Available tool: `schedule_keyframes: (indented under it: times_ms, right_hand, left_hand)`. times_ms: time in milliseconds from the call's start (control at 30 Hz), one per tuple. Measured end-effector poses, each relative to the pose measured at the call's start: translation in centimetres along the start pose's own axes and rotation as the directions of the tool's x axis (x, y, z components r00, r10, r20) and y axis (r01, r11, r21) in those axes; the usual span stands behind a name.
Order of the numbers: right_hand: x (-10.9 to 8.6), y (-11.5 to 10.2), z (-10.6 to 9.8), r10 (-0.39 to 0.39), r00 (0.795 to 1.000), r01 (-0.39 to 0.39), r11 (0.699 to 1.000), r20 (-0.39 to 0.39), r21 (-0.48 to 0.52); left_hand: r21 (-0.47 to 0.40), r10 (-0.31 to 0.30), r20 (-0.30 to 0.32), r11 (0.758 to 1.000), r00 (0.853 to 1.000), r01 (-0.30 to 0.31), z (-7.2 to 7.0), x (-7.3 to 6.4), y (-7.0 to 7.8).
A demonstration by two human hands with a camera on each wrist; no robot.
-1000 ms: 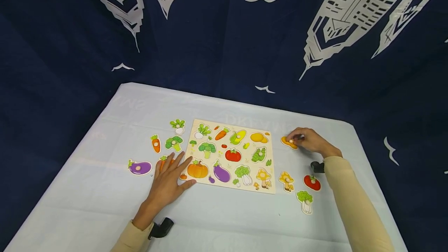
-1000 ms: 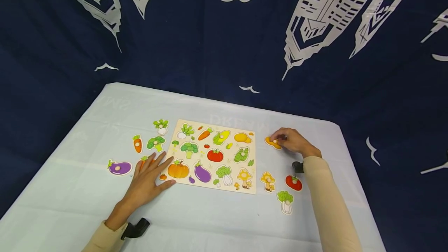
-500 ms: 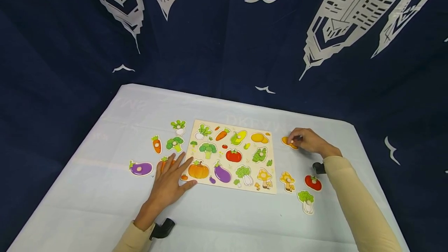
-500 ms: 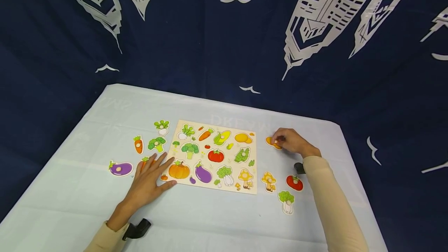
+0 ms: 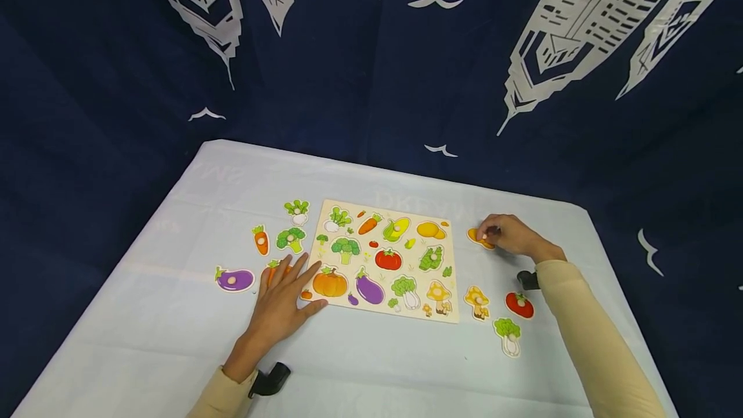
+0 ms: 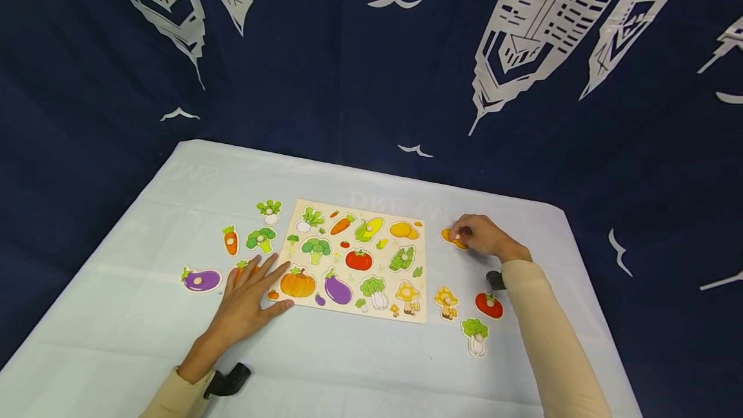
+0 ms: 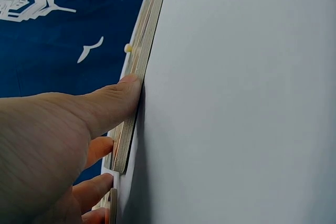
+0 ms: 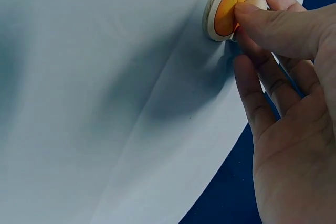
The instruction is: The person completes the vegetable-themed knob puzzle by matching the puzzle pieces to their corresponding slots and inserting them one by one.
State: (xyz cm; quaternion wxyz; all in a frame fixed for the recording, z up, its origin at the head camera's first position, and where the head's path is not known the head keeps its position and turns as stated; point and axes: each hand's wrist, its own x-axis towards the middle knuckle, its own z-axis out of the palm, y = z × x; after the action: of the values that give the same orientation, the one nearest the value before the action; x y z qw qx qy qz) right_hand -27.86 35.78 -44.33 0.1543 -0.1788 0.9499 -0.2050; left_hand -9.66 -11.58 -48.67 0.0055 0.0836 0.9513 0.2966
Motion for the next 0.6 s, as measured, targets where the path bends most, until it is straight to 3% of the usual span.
schedule_keyframes:
  times_ms: [267,600]
  right_hand:
    - [-0.19,-0.08,-0.06,0.020,1.000,-0.020,1.000,0.016,0.012]
    - [0.41,-0.77,-0.26,-0.057,0.998,0.057,0.998,-0.032,-0.003]
  left_hand:
    - [0.003,-0.001,0.001,1.000,1.000,0.001,-0.10,0.01,0.12]
    - [0.005,-0.002,0.005,1.000,1.000,0.002,-0.07,-0.05,0.06]
